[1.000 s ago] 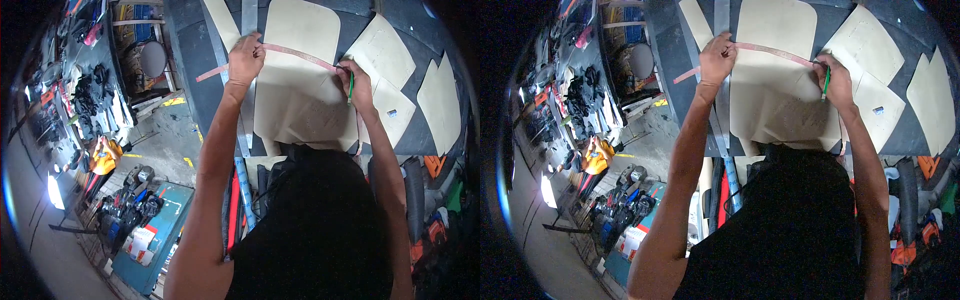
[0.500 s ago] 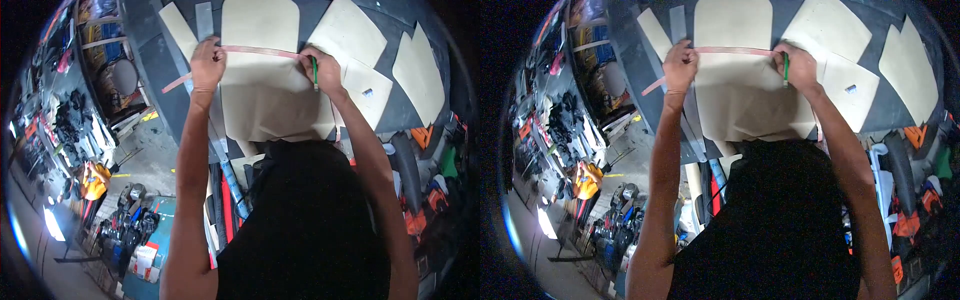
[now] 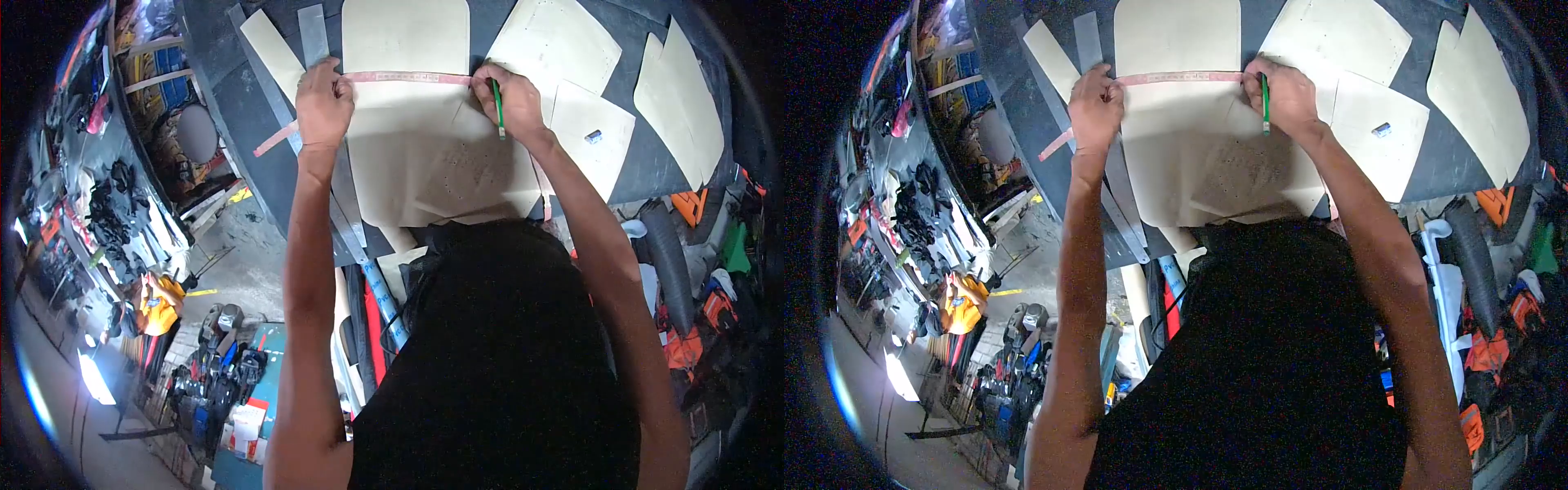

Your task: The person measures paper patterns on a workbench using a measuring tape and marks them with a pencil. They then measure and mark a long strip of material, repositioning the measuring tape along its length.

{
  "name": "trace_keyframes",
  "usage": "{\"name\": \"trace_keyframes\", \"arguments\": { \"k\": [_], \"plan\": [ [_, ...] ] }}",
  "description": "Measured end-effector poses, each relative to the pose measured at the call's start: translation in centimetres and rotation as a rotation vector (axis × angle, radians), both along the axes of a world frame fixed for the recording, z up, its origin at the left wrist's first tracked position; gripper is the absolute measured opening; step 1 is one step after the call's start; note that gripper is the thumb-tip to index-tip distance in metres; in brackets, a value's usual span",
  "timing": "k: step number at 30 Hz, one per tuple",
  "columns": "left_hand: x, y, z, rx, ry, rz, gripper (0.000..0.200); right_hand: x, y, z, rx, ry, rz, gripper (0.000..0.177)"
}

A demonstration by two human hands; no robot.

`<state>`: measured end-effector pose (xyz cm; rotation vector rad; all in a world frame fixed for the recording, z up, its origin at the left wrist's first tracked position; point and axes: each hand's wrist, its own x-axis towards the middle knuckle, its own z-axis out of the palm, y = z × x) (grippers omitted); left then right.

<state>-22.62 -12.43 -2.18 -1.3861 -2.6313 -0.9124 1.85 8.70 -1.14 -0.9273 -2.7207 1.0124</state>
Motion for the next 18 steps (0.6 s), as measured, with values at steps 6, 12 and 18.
{"name": "trace_keyframes", "arguments": {
  "k": [6, 12, 18],
  "plan": [
    [6.0, 4.0, 5.7, 0.053, -0.132, -0.158, 0.033, 0.5, -0.9, 3.2, -0.515, 0.04, 0.002, 0.01],
    [9.0, 6.0, 6.0, 0.067, -0.691, -0.291, 0.04, -0.5, -1.7, 6.3, -0.278, 0.063, 0.068, 0.008],
    [9.1, 5.7, 7.4, -0.012, -0.893, -0.261, 0.041, -0.4, -2.3, 6.7, -0.32, 0.102, 0.085, 0.008]
  ]
}}
